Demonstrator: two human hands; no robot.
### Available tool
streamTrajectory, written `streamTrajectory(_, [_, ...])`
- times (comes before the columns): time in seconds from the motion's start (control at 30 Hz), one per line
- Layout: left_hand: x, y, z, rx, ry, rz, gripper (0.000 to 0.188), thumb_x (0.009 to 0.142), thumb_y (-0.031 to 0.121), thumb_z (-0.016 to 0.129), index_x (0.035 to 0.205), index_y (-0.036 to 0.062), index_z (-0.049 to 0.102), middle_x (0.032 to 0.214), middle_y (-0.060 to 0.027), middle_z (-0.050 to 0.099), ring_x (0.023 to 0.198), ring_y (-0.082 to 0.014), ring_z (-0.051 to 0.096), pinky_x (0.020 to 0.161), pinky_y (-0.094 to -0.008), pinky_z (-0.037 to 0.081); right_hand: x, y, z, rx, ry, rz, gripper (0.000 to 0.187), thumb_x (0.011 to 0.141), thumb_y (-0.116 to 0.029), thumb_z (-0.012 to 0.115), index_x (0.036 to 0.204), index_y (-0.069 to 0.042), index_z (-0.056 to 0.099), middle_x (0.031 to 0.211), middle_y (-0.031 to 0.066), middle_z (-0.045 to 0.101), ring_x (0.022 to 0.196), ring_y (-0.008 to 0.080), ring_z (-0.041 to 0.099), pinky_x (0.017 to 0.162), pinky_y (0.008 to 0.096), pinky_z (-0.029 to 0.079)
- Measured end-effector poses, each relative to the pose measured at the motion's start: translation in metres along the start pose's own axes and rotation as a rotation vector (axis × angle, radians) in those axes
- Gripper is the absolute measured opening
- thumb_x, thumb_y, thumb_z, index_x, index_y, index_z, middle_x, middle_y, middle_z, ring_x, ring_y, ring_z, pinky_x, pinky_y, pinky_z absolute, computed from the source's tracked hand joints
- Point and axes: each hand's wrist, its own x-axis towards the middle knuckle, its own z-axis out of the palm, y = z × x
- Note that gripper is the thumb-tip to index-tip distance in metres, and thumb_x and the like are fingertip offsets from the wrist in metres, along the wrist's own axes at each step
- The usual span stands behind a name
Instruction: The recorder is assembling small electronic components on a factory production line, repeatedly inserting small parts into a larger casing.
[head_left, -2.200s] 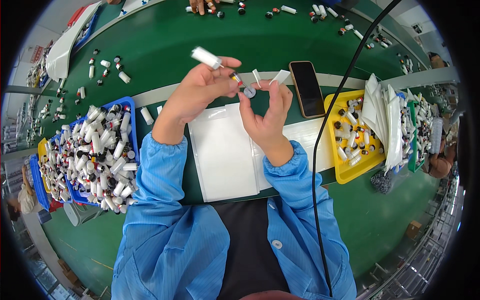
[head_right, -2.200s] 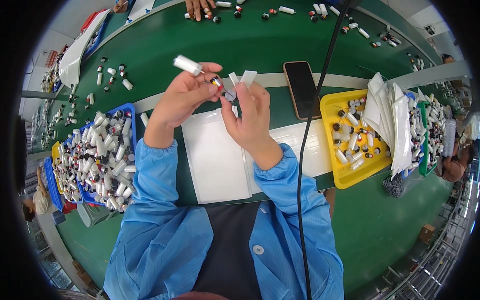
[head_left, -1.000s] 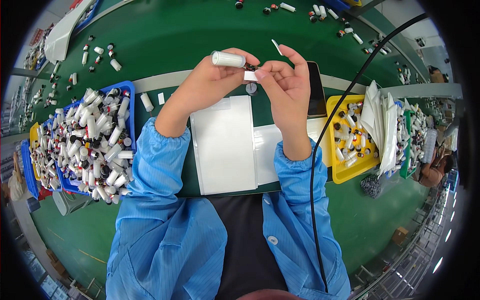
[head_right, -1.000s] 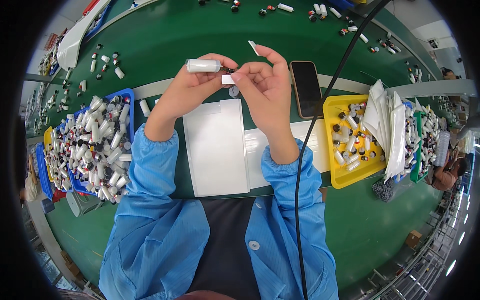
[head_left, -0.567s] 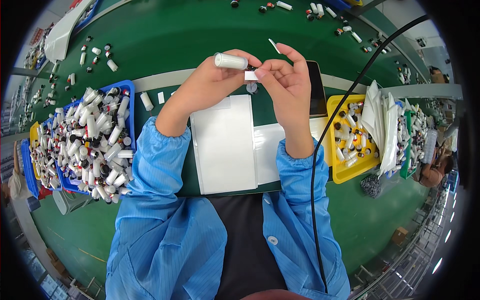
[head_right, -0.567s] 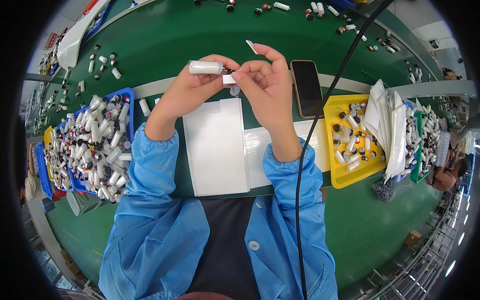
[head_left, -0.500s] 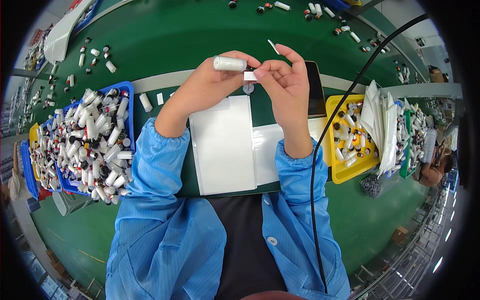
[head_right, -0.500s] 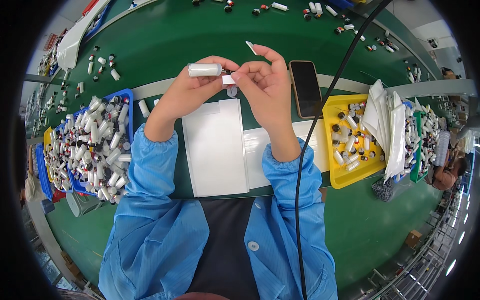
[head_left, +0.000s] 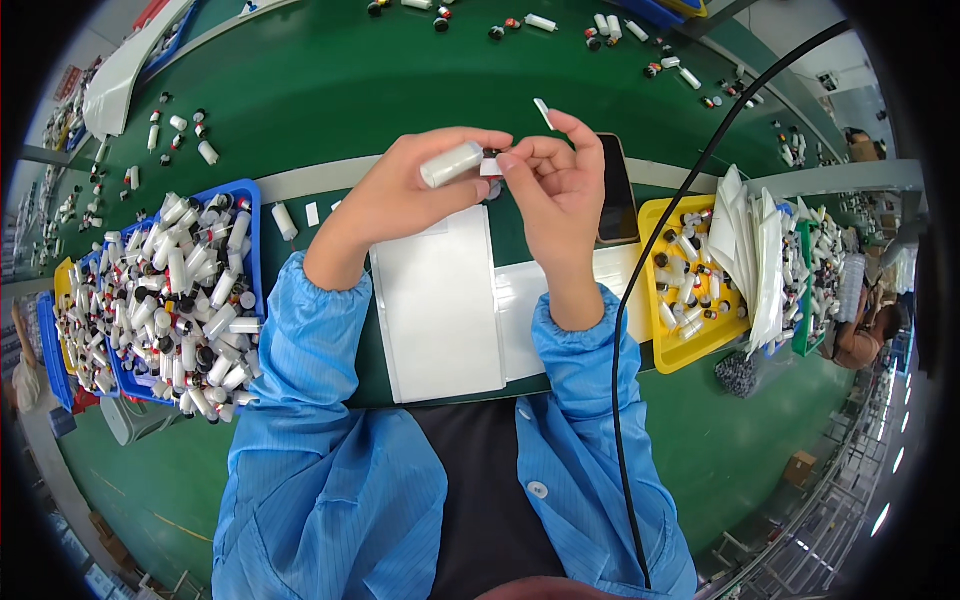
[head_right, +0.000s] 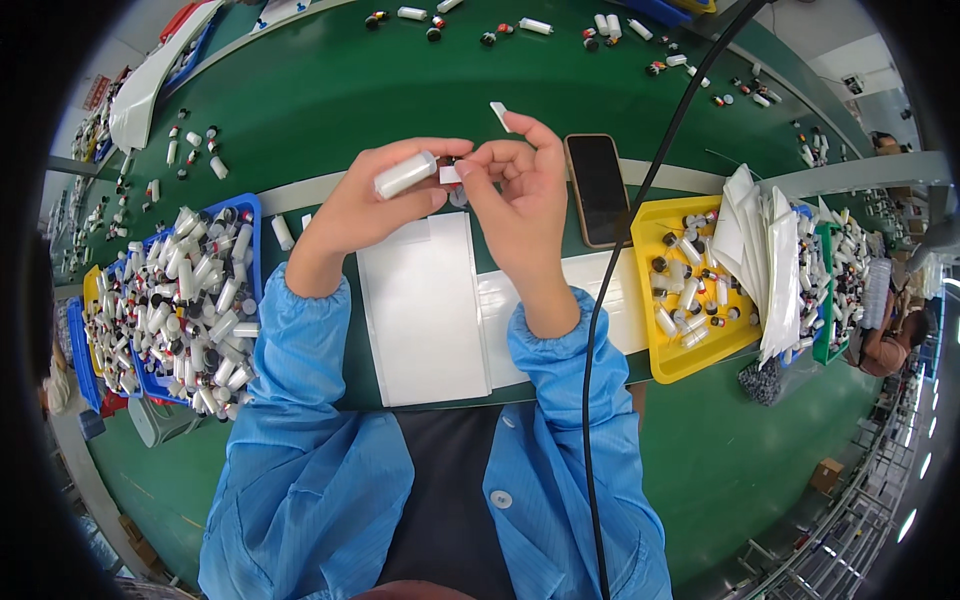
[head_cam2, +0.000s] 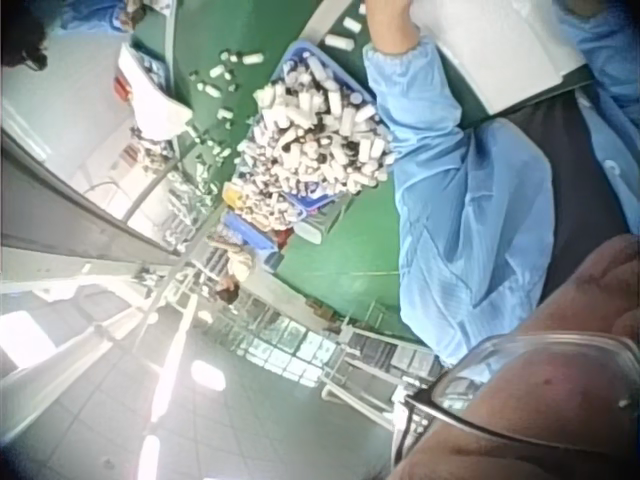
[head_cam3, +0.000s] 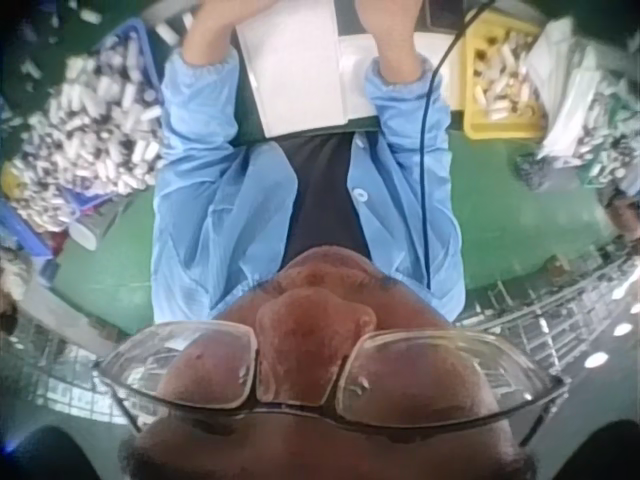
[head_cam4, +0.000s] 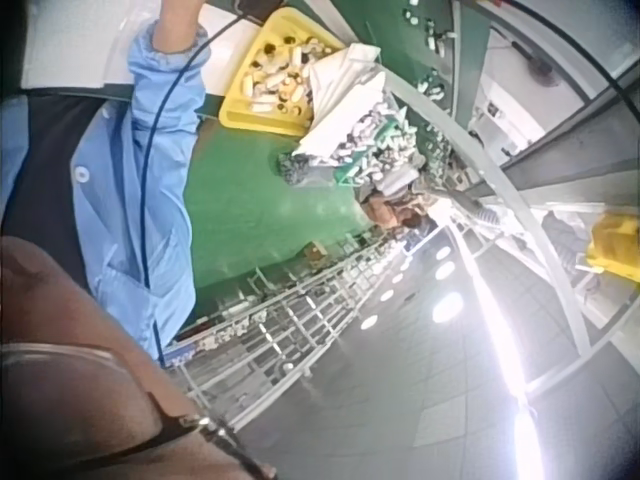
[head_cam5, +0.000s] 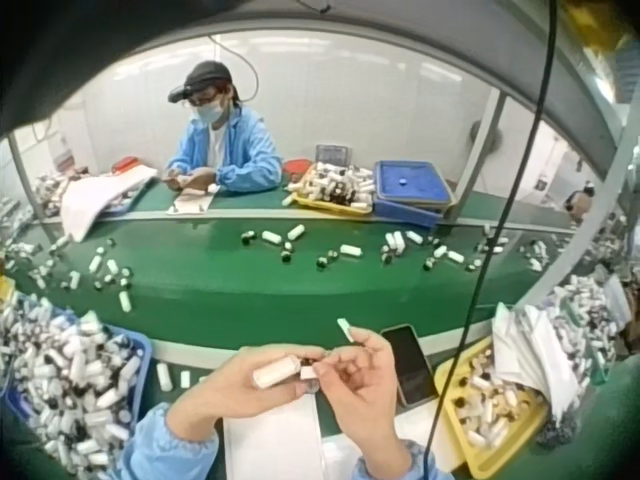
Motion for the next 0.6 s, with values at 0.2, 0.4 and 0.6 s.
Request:
streamTrajectory(0.2, [0.003,-0.008,-0.002,-0.056,0.062,-0.002,0.033,0.092,0.004,0.067,0.125,-0.0014,0.065,0.110,-0.0109,0.071,0.100,-0.0167,0.067,0.089,-0.0291,0.055,-0.006,0.004,0.005,-0.176,0.016,-0.224,0.056,0.086,0.008,0.068,0.134,0.000,0.040,0.099,0.0086,0.062,0.087,0.0122,0.062,0.079,0.0269,0.053])
streamTrajectory(0.4, [0.005,-0.006,-0.003,-0.271,0.184,-0.043,0.030,0.092,0.004,0.068,0.121,-0.0025,0.065,0.113,-0.0149,0.070,0.102,-0.0211,0.069,0.089,-0.0316,0.057,-0.004,0.011,-0.002,0.010,0.077,-0.142,0.054,0.085,0.005,0.071,0.132,0.000,0.043,0.099,0.0074,0.063,0.090,0.0128,0.062,0.085,0.0278,0.051])
streamTrajectory(0.6, [0.008,-0.014,-0.001,-0.316,0.199,-0.039,0.033,0.092,0.005,0.068,0.124,-0.0013,0.062,0.117,-0.0164,0.069,0.105,-0.0200,0.067,0.090,-0.0298,0.057,-0.010,0.015,0.006,-0.169,0.048,-0.176,0.050,0.086,0.003,0.070,0.129,0.000,0.045,0.091,0.0061,0.067,0.089,0.0130,0.064,0.089,0.0282,0.049])
